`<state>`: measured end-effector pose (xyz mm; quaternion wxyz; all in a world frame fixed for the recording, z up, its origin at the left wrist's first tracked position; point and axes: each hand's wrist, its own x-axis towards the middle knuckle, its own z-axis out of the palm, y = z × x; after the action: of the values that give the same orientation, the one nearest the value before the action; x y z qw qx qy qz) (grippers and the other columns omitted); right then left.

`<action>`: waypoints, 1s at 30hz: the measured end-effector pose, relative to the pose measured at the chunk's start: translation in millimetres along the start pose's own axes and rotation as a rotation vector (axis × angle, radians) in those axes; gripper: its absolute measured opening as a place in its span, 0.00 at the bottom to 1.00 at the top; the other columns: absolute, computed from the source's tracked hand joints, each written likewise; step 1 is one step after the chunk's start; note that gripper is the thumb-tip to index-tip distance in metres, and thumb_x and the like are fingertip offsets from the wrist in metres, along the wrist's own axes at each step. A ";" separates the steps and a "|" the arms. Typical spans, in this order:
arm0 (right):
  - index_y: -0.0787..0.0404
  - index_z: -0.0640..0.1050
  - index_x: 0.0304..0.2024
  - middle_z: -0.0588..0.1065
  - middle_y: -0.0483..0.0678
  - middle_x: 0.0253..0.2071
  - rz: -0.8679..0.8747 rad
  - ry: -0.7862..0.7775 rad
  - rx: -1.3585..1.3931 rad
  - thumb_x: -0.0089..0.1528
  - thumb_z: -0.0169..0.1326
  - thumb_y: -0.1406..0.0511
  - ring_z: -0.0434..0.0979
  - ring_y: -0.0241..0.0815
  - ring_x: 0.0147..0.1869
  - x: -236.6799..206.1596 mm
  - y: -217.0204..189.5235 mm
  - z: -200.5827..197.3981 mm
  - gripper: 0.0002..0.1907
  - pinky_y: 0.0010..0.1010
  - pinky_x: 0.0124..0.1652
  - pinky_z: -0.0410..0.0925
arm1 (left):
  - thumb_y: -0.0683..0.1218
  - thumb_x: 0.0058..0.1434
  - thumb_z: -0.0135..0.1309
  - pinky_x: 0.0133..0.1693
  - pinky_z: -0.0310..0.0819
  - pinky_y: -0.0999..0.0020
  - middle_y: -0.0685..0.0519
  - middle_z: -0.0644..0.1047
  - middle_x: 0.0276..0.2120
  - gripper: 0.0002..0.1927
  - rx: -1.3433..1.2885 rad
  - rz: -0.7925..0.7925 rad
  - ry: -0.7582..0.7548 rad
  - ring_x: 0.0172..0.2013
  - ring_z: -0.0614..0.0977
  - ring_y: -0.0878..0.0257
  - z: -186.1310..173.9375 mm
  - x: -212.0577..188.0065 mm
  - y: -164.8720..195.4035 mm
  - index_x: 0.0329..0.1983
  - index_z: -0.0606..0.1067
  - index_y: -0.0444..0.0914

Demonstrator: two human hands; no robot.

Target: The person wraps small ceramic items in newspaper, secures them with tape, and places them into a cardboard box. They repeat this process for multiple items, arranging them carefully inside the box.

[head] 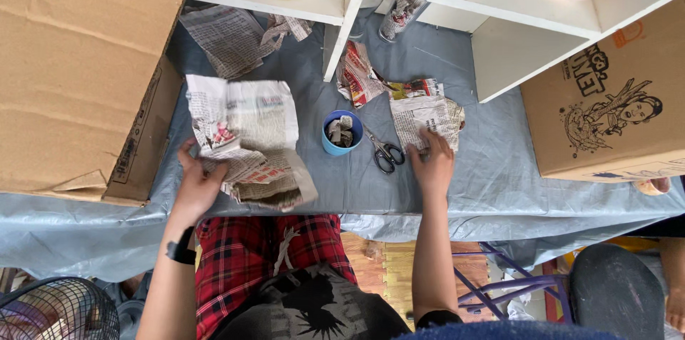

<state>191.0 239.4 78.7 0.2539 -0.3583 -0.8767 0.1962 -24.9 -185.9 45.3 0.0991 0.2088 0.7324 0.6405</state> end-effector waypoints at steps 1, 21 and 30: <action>0.57 0.80 0.57 0.82 0.53 0.56 0.145 -0.093 -0.023 0.66 0.61 0.59 0.84 0.46 0.61 6.8 14.2 2.3 0.18 0.36 0.60 0.74 | 0.38 0.65 0.53 0.58 0.67 0.51 0.26 0.63 0.64 0.39 0.187 -0.097 0.073 0.57 0.73 0.33 -1.0 -3.0 9.7 0.72 0.46 0.27; 0.68 0.74 0.60 0.74 0.58 0.56 -0.238 0.080 1.096 0.69 0.43 0.50 0.76 0.48 0.60 -47.6 -89.2 2.1 0.30 0.39 0.59 0.69 | 0.46 0.46 0.65 0.69 0.29 0.30 0.60 0.67 0.71 0.29 0.717 0.012 -0.365 0.76 0.49 0.51 18.1 -3.5 39.7 0.55 0.78 0.53; 0.63 0.77 0.27 0.72 0.55 0.65 -1.014 -0.626 0.268 0.54 0.55 0.67 0.69 0.58 0.66 -70.4 -212.5 90.3 0.04 0.58 0.71 0.53 | 0.52 0.51 0.66 0.61 0.62 0.41 0.38 0.75 0.59 0.37 0.842 -0.017 0.109 0.61 0.75 0.43 -1.7 -24.0 42.0 0.62 0.69 0.35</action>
<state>69.0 32.0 97.3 0.0888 0.2137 -0.9387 0.2555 3.3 -193.9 83.8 -0.0285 0.1910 0.9358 0.2948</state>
